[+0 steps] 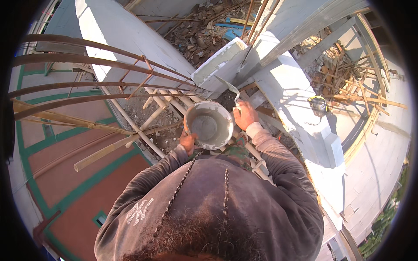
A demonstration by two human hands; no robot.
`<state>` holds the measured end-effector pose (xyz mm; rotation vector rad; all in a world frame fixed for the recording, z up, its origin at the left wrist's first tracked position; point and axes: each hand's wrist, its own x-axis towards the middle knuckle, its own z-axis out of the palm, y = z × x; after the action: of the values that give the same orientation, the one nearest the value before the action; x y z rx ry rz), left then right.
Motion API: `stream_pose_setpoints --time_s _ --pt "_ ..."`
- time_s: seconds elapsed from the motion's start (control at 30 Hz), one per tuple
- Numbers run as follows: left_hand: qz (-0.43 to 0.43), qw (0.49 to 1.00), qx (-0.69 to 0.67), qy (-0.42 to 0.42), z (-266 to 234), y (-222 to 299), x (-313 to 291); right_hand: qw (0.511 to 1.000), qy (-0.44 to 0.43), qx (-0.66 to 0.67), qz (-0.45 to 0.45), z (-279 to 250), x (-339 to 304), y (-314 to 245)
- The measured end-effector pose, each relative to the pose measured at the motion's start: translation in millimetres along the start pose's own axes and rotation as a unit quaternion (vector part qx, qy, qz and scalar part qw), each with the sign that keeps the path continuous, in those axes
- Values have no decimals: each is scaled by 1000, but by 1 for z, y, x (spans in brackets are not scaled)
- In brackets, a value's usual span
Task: The person places a lightweight concrete block on a wall, applies mortar from a bucket with a trowel, and uses a tape measure to check the alignment.
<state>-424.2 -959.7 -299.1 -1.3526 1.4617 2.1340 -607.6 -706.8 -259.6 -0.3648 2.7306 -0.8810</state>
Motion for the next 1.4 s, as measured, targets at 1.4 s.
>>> stream_pose_setpoints --time_s 1.4 --pt "-7 710 378 -594 344 131 -144 746 204 552 312 -244 -330 66"
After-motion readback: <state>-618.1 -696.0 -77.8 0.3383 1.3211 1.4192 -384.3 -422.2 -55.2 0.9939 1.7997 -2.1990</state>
